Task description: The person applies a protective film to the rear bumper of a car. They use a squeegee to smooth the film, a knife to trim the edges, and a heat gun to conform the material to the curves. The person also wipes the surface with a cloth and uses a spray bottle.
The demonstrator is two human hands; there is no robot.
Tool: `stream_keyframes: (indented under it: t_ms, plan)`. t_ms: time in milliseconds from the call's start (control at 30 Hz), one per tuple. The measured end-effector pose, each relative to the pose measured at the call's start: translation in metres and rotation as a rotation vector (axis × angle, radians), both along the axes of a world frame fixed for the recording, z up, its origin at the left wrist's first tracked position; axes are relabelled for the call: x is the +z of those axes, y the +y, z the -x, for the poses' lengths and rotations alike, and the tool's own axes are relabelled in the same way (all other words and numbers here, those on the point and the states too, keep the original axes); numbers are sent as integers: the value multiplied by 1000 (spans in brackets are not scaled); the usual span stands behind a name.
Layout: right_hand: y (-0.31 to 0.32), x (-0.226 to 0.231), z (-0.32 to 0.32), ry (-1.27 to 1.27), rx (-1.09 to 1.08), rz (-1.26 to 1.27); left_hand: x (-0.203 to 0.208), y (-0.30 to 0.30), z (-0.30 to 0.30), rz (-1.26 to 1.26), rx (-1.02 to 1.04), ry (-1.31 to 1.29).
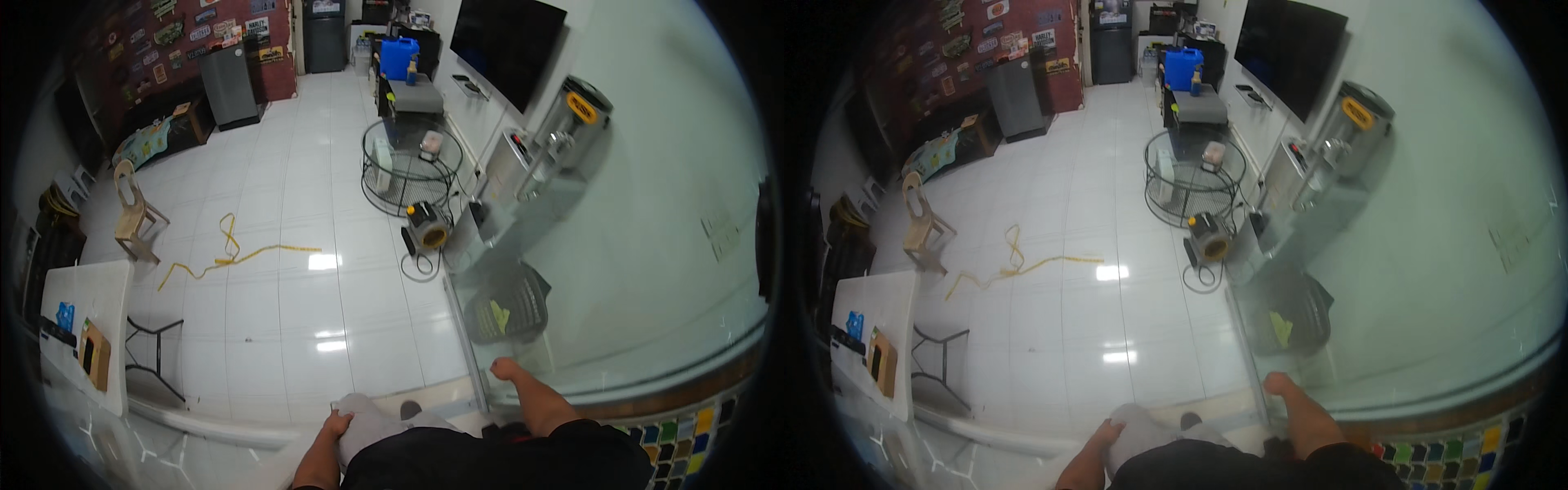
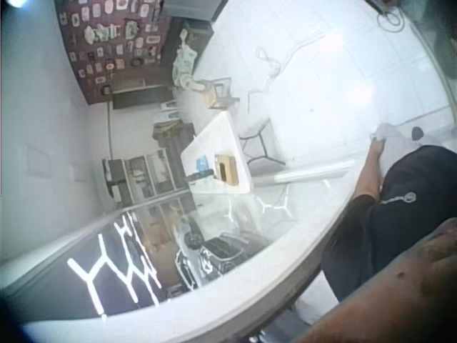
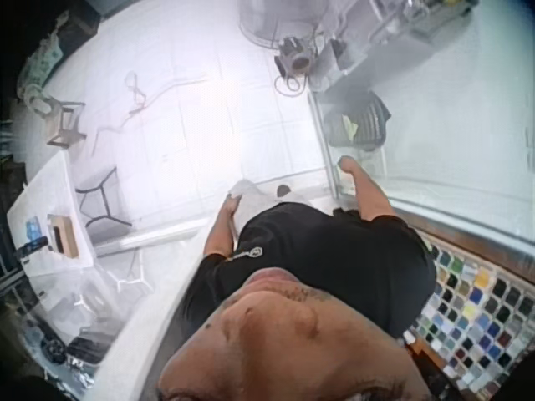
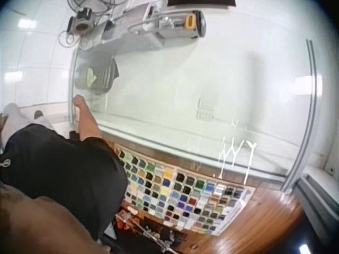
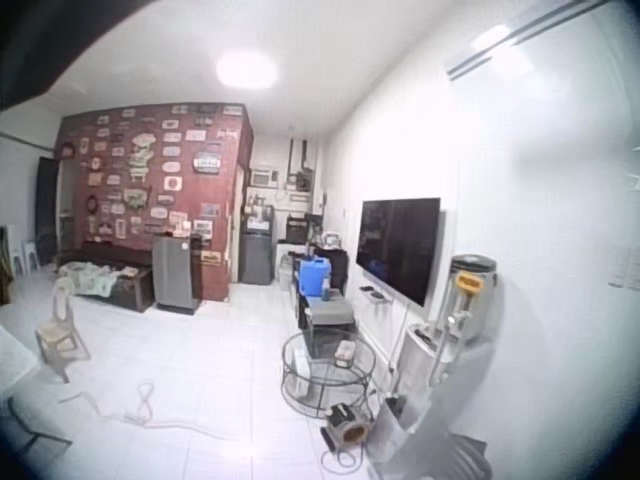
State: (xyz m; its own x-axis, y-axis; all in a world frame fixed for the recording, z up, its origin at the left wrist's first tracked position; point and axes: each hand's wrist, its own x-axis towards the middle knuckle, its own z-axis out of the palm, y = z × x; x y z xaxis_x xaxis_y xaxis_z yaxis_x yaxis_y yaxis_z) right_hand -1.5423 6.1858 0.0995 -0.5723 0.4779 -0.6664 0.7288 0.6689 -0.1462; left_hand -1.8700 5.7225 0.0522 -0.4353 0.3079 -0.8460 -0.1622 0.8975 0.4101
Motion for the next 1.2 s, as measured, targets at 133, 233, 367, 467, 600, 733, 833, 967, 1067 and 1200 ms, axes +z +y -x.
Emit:
stream_keyframes:
  t_ms: [133,233,367,467,600,733,833,967,1067,1200]
  plan:
    - [115,38,197,348,-241,-278,-27,67,83,26,-259,117]
    - [127,29,333,445,-465,-13,-39,99,172,1,-85,191]
    - [105,-74,446,104,72,195,-6,142,301,-71,-279,263]
    - [62,-82,570,-40,19,338,-2,137,346,-1,-217,172]
    - [80,-25,700,-109,265,378,-29,151,420,63,-260,194]
    - [119,-113,774,74,437,417,-68,150,486,26,-305,234]
    - [180,-160,855,140,1281,386,-88,175,512,-34,-226,237]
    - [195,-139,919,58,819,388,-89,244,430,-74,185,189]
    - [186,-127,932,-98,1002,654,-81,252,376,102,65,106]
    - [168,-92,953,-244,1401,704,-64,288,318,175,260,-101]
